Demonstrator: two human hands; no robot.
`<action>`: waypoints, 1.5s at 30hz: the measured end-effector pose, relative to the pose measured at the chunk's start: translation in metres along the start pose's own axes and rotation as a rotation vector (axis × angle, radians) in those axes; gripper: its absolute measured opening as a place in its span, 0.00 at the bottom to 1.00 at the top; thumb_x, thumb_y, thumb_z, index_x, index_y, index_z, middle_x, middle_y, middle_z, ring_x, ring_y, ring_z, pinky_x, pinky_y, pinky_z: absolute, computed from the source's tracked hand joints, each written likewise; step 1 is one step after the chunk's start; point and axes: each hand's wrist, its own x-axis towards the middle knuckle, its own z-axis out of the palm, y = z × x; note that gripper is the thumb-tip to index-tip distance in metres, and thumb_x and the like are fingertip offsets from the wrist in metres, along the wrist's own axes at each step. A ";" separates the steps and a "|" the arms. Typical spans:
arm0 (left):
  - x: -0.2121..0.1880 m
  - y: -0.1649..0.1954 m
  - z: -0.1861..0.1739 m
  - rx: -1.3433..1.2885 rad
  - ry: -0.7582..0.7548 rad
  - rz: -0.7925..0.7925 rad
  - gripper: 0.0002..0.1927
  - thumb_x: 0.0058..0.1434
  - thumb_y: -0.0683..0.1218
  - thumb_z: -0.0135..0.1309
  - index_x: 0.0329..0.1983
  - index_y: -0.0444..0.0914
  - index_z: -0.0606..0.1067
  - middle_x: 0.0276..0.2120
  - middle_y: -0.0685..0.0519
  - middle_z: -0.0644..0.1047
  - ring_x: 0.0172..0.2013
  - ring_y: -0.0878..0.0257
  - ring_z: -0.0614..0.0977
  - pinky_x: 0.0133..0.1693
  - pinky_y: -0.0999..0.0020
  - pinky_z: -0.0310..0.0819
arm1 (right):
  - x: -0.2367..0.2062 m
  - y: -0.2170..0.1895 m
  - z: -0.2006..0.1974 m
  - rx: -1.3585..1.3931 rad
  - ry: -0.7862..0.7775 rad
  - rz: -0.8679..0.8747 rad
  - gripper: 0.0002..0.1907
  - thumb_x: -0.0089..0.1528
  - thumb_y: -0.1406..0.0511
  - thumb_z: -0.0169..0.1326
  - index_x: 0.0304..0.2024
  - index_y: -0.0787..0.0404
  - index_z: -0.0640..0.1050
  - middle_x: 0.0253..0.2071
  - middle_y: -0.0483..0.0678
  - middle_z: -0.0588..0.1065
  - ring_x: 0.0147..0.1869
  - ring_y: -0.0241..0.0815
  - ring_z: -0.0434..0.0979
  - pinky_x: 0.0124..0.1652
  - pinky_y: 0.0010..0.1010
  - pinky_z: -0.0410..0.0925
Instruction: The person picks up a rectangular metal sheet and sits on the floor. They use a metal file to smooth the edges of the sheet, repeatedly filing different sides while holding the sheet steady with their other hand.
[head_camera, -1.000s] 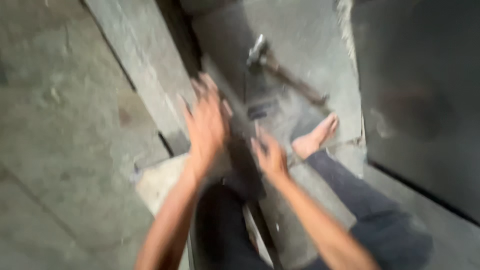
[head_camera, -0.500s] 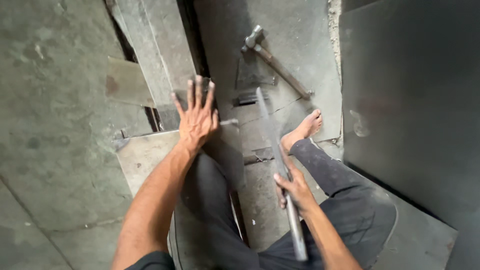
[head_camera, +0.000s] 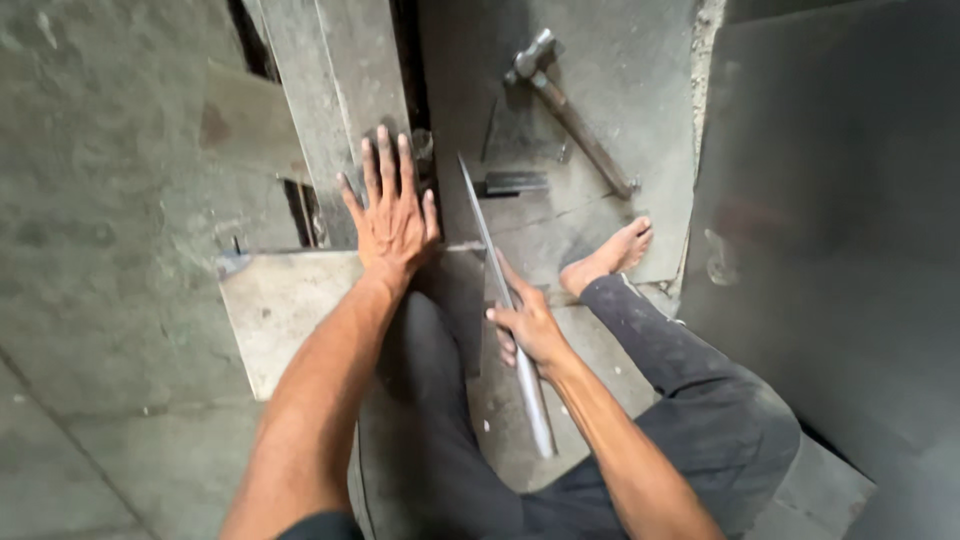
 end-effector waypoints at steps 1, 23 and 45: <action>0.001 0.002 -0.003 0.019 -0.004 0.008 0.42 0.71 0.55 0.45 0.82 0.39 0.45 0.80 0.48 0.41 0.79 0.48 0.40 0.71 0.30 0.31 | 0.008 0.001 0.001 0.044 -0.003 0.002 0.48 0.56 0.72 0.52 0.77 0.43 0.52 0.24 0.38 0.70 0.15 0.30 0.63 0.14 0.27 0.62; 0.009 0.007 -0.009 0.035 -0.065 0.045 0.44 0.62 0.52 0.47 0.80 0.39 0.47 0.79 0.50 0.42 0.77 0.46 0.41 0.68 0.27 0.35 | -0.005 -0.017 0.014 -0.093 0.069 0.098 0.51 0.52 0.77 0.48 0.76 0.41 0.55 0.18 0.45 0.69 0.11 0.36 0.62 0.11 0.33 0.60; 0.007 0.007 -0.012 0.028 -0.061 0.053 0.44 0.62 0.51 0.48 0.80 0.38 0.48 0.79 0.51 0.42 0.77 0.46 0.41 0.68 0.26 0.36 | -0.018 -0.005 0.034 -0.003 0.162 0.175 0.53 0.53 0.78 0.49 0.77 0.36 0.55 0.18 0.44 0.66 0.11 0.36 0.61 0.11 0.32 0.60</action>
